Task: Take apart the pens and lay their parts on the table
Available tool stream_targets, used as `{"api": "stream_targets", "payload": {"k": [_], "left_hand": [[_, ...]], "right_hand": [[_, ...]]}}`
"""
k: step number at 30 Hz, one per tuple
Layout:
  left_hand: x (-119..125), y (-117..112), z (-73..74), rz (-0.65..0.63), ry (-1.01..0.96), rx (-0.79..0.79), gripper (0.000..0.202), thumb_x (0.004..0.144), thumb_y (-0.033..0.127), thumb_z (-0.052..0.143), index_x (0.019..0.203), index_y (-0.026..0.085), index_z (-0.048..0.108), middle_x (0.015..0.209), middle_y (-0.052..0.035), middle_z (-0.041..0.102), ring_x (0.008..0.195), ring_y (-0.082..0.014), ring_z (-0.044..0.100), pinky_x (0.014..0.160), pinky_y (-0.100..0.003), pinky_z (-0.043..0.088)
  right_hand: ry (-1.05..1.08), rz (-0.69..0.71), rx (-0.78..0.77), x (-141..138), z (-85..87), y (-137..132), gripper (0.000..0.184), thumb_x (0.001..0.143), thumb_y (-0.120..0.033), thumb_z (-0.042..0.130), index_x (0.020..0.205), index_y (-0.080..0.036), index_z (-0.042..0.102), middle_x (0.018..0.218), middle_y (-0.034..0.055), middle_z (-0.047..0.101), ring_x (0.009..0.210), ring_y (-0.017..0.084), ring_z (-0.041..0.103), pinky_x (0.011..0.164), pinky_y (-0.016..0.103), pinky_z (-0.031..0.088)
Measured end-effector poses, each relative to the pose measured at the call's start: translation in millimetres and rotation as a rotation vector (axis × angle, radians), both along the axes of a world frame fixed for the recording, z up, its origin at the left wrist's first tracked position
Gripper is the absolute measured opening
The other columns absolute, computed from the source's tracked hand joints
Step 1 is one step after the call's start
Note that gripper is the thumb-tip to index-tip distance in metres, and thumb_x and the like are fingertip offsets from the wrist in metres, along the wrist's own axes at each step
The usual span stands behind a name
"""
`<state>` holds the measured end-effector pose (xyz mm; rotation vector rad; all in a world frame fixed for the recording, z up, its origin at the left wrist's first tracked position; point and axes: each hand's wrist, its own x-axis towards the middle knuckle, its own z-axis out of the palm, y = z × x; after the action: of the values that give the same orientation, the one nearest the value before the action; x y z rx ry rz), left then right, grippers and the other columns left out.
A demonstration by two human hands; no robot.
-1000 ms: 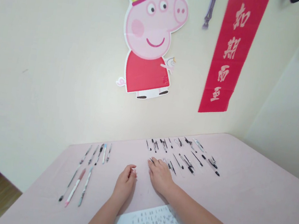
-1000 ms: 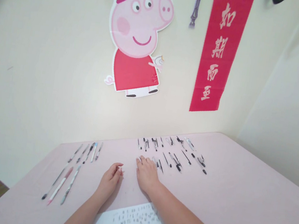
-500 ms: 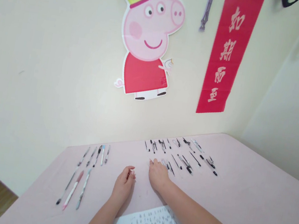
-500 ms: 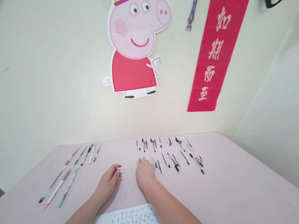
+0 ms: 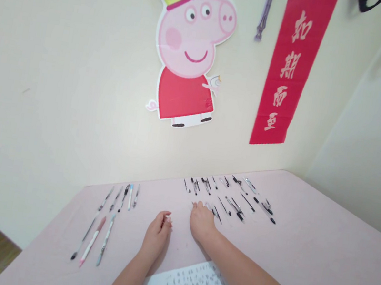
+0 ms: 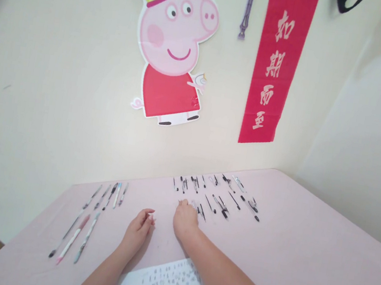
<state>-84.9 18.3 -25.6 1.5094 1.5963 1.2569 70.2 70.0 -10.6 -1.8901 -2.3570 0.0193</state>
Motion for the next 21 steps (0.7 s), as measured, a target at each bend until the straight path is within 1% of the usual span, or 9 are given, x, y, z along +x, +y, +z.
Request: {"api": "stream_targets", "payload": {"k": [7,11,15,21], "left_hand": [[-2.6,1.0,-6.1,-0.022,0.04,0.01,0.034,0.081,0.043,0.039,0.1,0.018,0.053,0.069,-0.0005,0.059,0.067,-0.0165,0.058,0.064,-0.029,0.043],[-2.8,1.9,-7.1,-0.032,0.062,0.018,0.033,0.082,0.042,0.039,0.101,0.018,0.052,0.069,-0.0003,0.058,0.067,-0.0163,0.057,0.065,-0.029,0.043],[-2.0,1.3,-4.5,-0.031,0.063,0.008,0.034,0.082,0.043,0.039,0.101,0.018,0.052,0.068,0.0002,0.058,0.066,-0.0162,0.057,0.064,-0.029,0.042],[-1.4,0.1,-1.5,-0.034,0.058,-0.011,0.034,0.081,0.044,0.04,0.101,0.018,0.052,0.068,0.0007,0.057,0.065,-0.0162,0.056,0.063,-0.028,0.041]], "right_hand": [[-0.002,-0.053,-0.05,-5.9,-0.5,7.0,0.036,0.082,-0.001,0.033,0.104,-0.005,0.061,0.101,0.0234,0.057,0.084,0.022,0.062,0.068,0.029,0.048],[0.007,-0.08,-0.059,-7.0,2.0,6.9,0.037,0.081,0.0,0.034,0.105,-0.004,0.062,0.104,0.0249,0.056,0.085,0.022,0.062,0.068,0.03,0.048],[0.019,-0.086,-0.048,-4.8,3.0,3.4,0.037,0.081,0.0,0.033,0.103,-0.003,0.063,0.105,0.0248,0.056,0.084,0.022,0.061,0.069,0.029,0.047],[0.042,-0.08,-0.022,-1.1,2.1,0.8,0.035,0.087,-0.008,0.032,0.1,-0.005,0.064,0.104,0.0236,0.056,0.085,0.023,0.059,0.07,0.031,0.046]]}}
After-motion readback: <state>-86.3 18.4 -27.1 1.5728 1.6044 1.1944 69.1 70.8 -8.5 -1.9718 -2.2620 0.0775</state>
